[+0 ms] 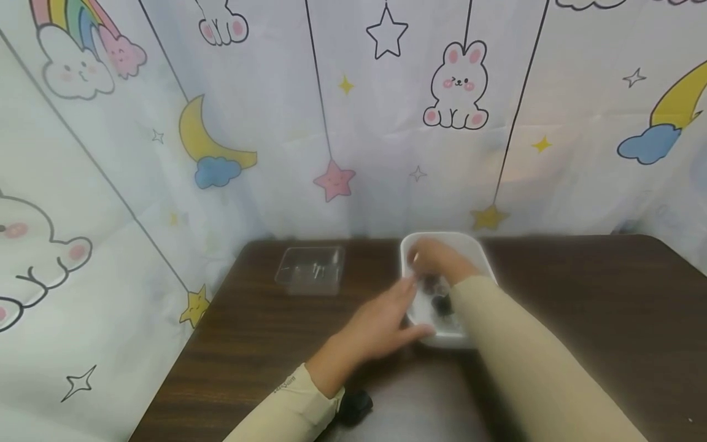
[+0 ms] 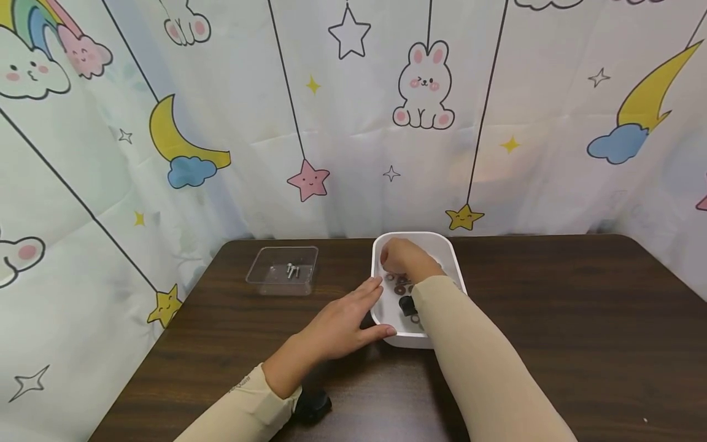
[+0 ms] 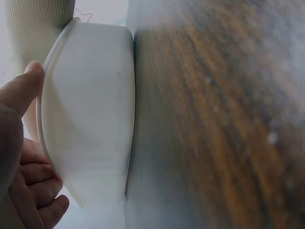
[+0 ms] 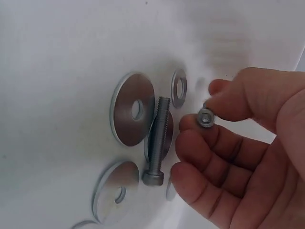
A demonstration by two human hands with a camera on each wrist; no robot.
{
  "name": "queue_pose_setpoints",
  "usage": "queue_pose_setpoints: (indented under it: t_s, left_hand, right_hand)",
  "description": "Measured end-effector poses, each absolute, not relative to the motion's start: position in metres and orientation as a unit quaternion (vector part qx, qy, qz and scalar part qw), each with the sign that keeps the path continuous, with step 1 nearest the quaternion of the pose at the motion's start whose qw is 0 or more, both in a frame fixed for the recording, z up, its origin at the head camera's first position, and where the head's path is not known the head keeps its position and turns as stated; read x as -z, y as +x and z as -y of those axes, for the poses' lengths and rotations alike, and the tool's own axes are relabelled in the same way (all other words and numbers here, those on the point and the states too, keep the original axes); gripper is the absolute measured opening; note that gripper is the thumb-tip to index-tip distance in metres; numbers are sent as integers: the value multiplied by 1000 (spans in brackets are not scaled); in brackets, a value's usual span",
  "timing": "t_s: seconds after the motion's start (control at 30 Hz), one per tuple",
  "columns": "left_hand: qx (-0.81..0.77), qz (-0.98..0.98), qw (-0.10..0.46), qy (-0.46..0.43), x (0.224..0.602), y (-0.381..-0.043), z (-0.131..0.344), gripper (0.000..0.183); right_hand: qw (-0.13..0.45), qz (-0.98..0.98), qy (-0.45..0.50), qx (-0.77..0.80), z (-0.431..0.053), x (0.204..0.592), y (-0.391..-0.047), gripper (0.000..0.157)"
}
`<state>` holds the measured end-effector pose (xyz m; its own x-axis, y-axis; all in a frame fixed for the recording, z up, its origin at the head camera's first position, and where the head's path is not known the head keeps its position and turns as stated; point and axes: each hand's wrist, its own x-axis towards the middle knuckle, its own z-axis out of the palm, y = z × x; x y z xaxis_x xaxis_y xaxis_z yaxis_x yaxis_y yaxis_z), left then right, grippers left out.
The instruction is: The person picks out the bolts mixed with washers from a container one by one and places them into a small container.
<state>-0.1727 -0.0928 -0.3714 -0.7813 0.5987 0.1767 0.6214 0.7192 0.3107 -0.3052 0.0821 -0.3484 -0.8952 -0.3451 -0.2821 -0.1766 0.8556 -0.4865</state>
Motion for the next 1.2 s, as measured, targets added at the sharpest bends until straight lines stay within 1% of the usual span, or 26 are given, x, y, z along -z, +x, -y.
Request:
queue_pose_setpoints:
  t_s: [0.13, 0.3, 0.47, 0.57, 0.63, 0.7, 0.77, 0.97, 1.2]
  left_hand:
    - [169, 929, 45, -325, 371, -173, 92, 94]
    - [165, 936, 41, -308, 371, -172, 91, 99]
    - [163, 939, 35, -300, 370, -171, 92, 100]
    - [162, 940, 32, -299, 370, -171, 92, 100]
    - [163, 940, 28, -297, 369, -171, 92, 100]
    - [164, 941, 24, -295, 369, -171, 92, 100]
    - [165, 941, 23, -296, 369, -171, 92, 99]
    - [166, 941, 17, -294, 369, -170, 91, 99]
    - [167, 942, 16, -291, 369, -171, 92, 99]
  right_hand:
    - [207, -945, -128, 220, -82, 348, -310, 17]
    - [233, -947, -100, 196, -83, 350, -316, 15]
    - [204, -950, -115, 208, -85, 349, -320, 20]
    - [182, -953, -133, 203, -87, 348, -319, 19]
    - [170, -956, -139, 195, -88, 348, -319, 25]
    - [154, -959, -149, 187, -88, 348, -319, 35]
    - [144, -959, -154, 192, -90, 349, -319, 40]
    - [127, -948, -173, 234, -92, 350, -317, 26]
    - [119, -946, -177, 244, -92, 349, -318, 22]
